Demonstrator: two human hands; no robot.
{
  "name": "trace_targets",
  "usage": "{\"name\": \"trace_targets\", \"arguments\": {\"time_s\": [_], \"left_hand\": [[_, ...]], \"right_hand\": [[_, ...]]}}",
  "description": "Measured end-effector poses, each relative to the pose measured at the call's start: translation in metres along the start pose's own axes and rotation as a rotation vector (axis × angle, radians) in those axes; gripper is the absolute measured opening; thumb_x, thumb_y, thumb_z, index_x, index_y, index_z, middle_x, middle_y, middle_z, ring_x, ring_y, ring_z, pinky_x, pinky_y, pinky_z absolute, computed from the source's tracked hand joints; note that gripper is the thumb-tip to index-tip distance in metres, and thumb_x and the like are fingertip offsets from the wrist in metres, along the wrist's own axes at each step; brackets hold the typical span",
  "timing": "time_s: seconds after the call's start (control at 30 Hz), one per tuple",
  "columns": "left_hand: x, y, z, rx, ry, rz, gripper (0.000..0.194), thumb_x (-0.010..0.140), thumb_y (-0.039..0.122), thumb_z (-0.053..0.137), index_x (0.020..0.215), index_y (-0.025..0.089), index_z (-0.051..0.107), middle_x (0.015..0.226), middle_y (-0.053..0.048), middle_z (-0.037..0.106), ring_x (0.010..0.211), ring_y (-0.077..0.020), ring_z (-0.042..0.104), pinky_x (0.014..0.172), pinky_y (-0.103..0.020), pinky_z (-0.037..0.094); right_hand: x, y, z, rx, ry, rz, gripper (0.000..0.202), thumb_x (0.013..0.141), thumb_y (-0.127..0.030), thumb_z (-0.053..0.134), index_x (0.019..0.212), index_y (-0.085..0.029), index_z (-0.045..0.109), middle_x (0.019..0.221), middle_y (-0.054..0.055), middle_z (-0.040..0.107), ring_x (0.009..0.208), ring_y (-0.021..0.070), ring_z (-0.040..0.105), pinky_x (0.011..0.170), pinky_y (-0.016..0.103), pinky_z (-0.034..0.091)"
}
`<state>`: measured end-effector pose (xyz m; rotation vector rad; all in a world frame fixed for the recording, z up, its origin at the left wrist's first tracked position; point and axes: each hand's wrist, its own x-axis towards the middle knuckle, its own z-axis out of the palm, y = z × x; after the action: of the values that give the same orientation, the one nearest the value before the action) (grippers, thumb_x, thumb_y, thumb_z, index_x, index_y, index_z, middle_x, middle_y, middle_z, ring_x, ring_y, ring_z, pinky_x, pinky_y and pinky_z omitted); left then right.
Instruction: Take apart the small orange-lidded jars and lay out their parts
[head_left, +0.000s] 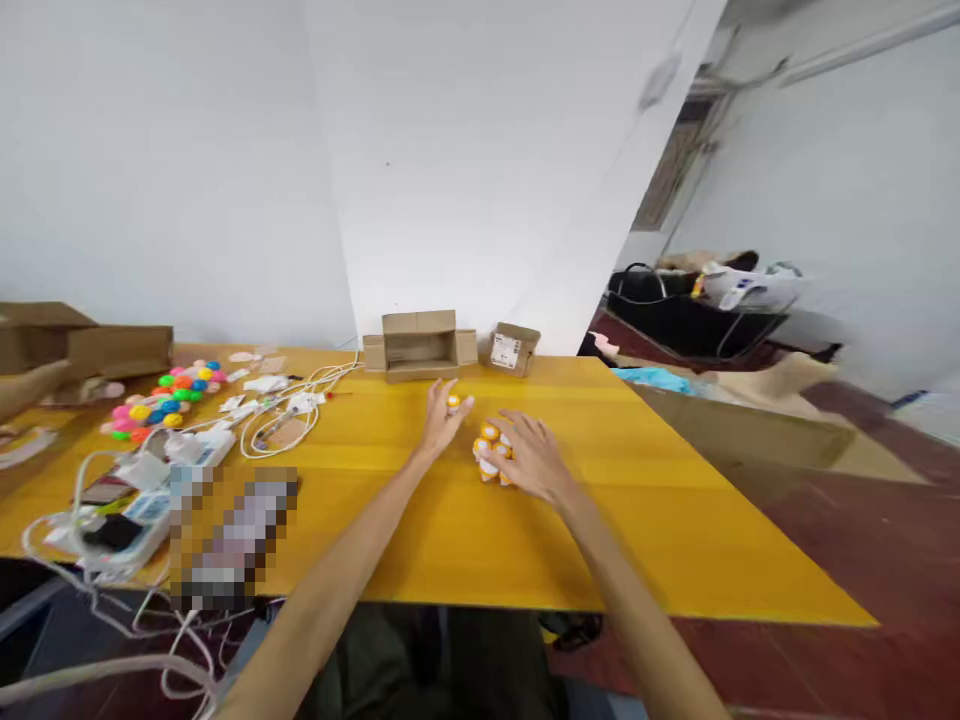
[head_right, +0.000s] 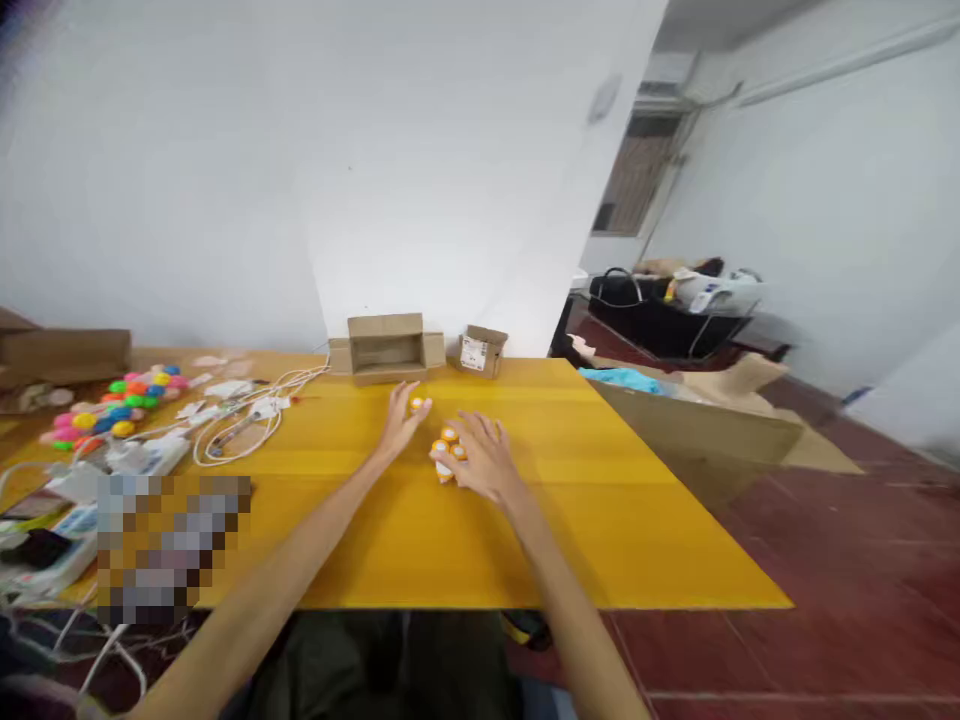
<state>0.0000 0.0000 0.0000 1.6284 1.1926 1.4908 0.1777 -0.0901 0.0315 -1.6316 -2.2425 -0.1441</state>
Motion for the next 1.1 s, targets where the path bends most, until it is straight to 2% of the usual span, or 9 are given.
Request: {"name": "trace_targets", "arguments": {"time_s": [0.13,0.23,0.3,0.43,0.63,0.77,0.87,1.0,1.1], "left_hand": [[0.01,-0.007,0.004,-0.094,-0.2,-0.154,0.037,0.085,0.049,0.065,0.107,0.02,0.07,0.115,-0.009,0.068,0.111,-0.024,0.061,0.102,-0.037,0.044],[0.005,-0.01,0.007,-0.131,-0.297,-0.145,0.034,0.082,0.047,0.067,0.102,0.019,0.072,0.095,-0.005,0.071,0.092,-0.0213,0.064,0.092,-0.035,0.048],[-0.002,-0.01,0.007,-0.137,-0.361,-0.112,0.034,0.081,0.045,0.069,0.104,0.019,0.072,0.088,-0.002,0.071,0.086,-0.0197,0.064,0.088,-0.034,0.05],[-0.014,-0.005,0.005,-0.162,-0.464,-0.049,0.035,0.082,0.043,0.068,0.107,0.02,0.071,0.097,-0.003,0.072,0.09,-0.0195,0.064,0.089,-0.033,0.049],[-0.027,0.004,0.001,-0.217,-0.592,0.004,0.036,0.08,0.035,0.073,0.112,0.02,0.069,0.11,-0.007,0.072,0.099,-0.0222,0.066,0.093,-0.035,0.05],[-0.033,0.007,-0.004,-0.198,-0.593,0.023,0.037,0.079,0.029,0.072,0.115,0.021,0.066,0.112,-0.007,0.071,0.102,-0.0222,0.065,0.095,-0.035,0.049],[-0.037,0.006,-0.015,-0.166,-0.583,0.023,0.045,0.079,0.025,0.071,0.122,0.022,0.06,0.102,-0.005,0.07,0.092,-0.0195,0.065,0.09,-0.035,0.051],[-0.043,-0.001,-0.037,-0.155,-0.503,0.044,0.049,0.076,0.019,0.07,0.123,0.022,0.055,0.099,-0.004,0.068,0.09,-0.0174,0.064,0.088,-0.032,0.05],[-0.046,-0.006,-0.049,-0.2,-0.44,-0.017,0.054,0.072,0.019,0.073,0.122,0.022,0.054,0.096,-0.003,0.068,0.086,-0.016,0.064,0.084,-0.03,0.05]], "right_hand": [[-0.002,-0.018,0.018,-0.05,0.047,-0.095,0.045,0.092,-0.056,0.051,0.128,-0.031,0.062,0.138,0.012,0.057,0.129,0.0339,0.048,0.107,0.06,0.033],[-0.007,-0.018,0.025,-0.103,0.133,-0.13,0.039,0.094,-0.055,0.049,0.118,-0.03,0.066,0.132,0.012,0.06,0.125,0.0339,0.05,0.105,0.058,0.034],[-0.011,-0.013,0.026,-0.133,0.186,-0.15,0.038,0.094,-0.054,0.048,0.116,-0.029,0.067,0.129,0.013,0.061,0.121,0.033,0.052,0.103,0.054,0.036],[-0.017,0.007,0.026,-0.174,0.251,-0.18,0.038,0.096,-0.05,0.046,0.119,-0.027,0.066,0.123,0.014,0.064,0.114,0.0309,0.055,0.099,0.047,0.038],[-0.024,0.032,0.025,-0.224,0.313,-0.213,0.039,0.096,-0.051,0.046,0.121,-0.027,0.065,0.122,0.013,0.065,0.114,0.0302,0.054,0.099,0.046,0.037],[-0.02,0.019,0.017,-0.19,0.363,-0.215,0.039,0.097,-0.048,0.047,0.123,-0.025,0.063,0.129,0.015,0.062,0.119,0.0316,0.053,0.099,0.047,0.037],[-0.009,-0.006,0.016,-0.088,0.337,-0.214,0.035,0.099,-0.042,0.043,0.121,-0.023,0.063,0.119,0.014,0.067,0.106,0.0282,0.059,0.089,0.041,0.043],[0.012,-0.043,0.031,0.085,0.229,-0.151,0.029,0.099,-0.038,0.044,0.111,-0.024,0.066,0.099,0.011,0.071,0.089,0.0248,0.065,0.077,0.035,0.047],[0.023,-0.059,0.045,0.222,0.154,-0.023,0.024,0.095,-0.039,0.05,0.1,-0.024,0.067,0.097,0.011,0.072,0.082,0.0246,0.067,0.068,0.033,0.047]]}}
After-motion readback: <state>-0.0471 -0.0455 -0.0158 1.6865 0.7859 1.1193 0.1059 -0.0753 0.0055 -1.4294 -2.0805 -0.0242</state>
